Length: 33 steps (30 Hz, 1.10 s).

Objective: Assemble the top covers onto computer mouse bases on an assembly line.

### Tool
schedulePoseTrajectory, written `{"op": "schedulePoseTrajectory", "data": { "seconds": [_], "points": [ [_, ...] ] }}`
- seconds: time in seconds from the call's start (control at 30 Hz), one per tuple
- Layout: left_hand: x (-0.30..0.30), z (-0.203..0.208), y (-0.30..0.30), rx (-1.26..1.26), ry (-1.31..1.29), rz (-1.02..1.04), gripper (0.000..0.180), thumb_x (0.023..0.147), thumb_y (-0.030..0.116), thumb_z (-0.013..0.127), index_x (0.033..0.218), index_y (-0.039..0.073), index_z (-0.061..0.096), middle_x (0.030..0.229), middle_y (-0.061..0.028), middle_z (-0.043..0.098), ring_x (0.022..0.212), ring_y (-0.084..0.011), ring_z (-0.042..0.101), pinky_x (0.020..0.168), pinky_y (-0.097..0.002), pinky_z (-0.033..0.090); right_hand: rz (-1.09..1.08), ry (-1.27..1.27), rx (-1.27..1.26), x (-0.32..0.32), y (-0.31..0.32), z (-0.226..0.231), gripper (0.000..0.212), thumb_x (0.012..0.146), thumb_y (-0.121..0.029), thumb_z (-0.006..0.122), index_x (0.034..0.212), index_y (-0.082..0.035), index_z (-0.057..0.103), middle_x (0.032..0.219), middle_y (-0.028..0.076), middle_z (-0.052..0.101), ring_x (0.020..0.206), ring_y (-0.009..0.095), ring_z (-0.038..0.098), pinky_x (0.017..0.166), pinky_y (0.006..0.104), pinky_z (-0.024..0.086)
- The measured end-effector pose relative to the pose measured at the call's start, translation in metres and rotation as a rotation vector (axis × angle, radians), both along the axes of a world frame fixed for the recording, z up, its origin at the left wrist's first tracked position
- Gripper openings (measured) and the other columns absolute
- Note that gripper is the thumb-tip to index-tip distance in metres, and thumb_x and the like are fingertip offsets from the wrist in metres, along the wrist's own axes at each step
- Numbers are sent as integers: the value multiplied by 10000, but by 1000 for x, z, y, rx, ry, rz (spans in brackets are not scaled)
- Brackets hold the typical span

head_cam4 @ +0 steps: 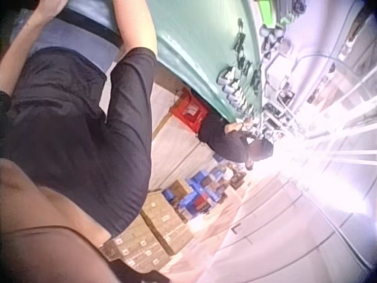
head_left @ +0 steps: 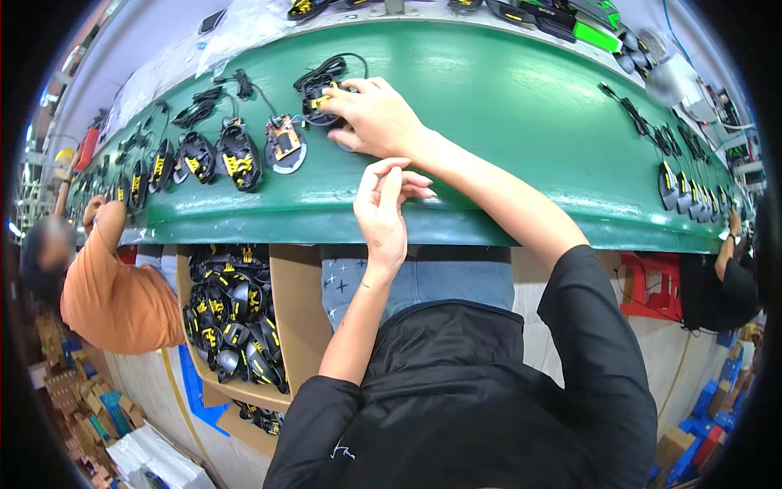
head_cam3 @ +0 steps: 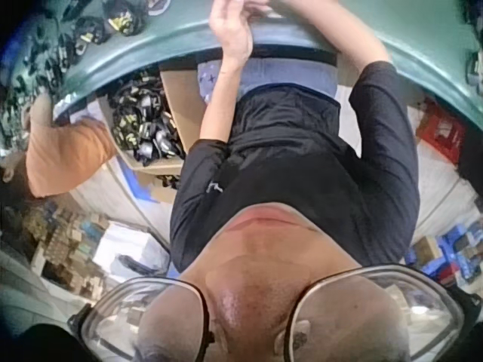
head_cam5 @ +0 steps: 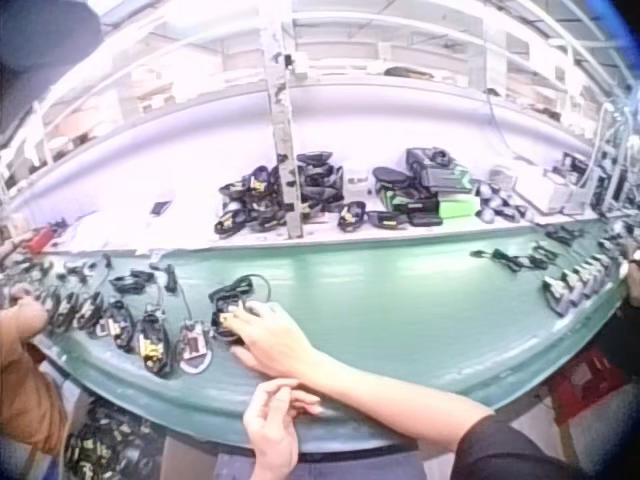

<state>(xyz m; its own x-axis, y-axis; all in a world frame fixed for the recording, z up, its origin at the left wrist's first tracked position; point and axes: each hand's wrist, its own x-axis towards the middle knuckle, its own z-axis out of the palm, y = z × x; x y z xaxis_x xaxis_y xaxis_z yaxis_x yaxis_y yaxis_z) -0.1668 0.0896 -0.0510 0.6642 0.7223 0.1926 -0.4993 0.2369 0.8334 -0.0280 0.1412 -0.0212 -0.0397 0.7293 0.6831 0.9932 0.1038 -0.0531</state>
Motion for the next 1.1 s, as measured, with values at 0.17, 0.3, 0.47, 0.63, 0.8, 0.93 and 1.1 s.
{"op": "schedulePoseTrajectory", "data": {
  "seconds": [0.17,0.3,0.47,0.63,0.8,0.93,1.1],
  "points": [
    [-20,7,14,109,145,272,185,1002,113,484,1096,-16,578,829,-124,667,723,-170,630,727,-290,515,14,236,91,-5,-4,7,227,799,-192,713,992,-75,697,944,97,700,913,274,651,774,390,508],
    [-23,9,53,451,434,463,153,915,65,630,1052,-3,614,941,-75,679,847,-130,623,787,-271,502,-135,908,69,27,-65,31,304,868,-216,704,1098,-22,671,969,136,723,829,185,703,719,276,526],
    [17,18,91,909,786,547,511,768,322,777,1114,-19,617,1079,-180,645,1039,-284,604,907,-385,470,-1,1608,118,68,-147,14,474,938,-262,638,1186,133,550,1111,185,643,985,208,656,930,310,531],
    [52,23,112,1199,1064,600,689,705,446,792,1115,-64,577,1030,-226,614,1017,-361,569,908,-427,458,-264,1783,41,61,-205,11,497,952,-320,602,1174,123,561,1040,200,666,877,201,678,832,281,552],
    [55,43,130,834,1073,163,714,622,446,854,1061,-64,613,934,-161,681,799,-256,666,767,-343,526,-823,1066,-78,44,-224,24,439,881,-345,684,1151,-1,648,761,117,689,652,207,660,656,319,539],
    [43,33,96,107,525,-239,358,743,105,801,1034,1,620,889,-72,663,772,-141,652,700,-274,538,-775,538,33,39,-206,25,370,820,-246,744,1125,-48,673,755,94,646,668,206,620,648,328,506],
    [23,20,40,-252,143,-403,432,771,-46,720,1161,-39,535,1088,-192,633,985,-316,666,835,-439,592,-380,667,85,16,-168,25,284,796,-110,749,1067,-46,693,879,66,678,723,162,624,666,284,522]
  ]
}}
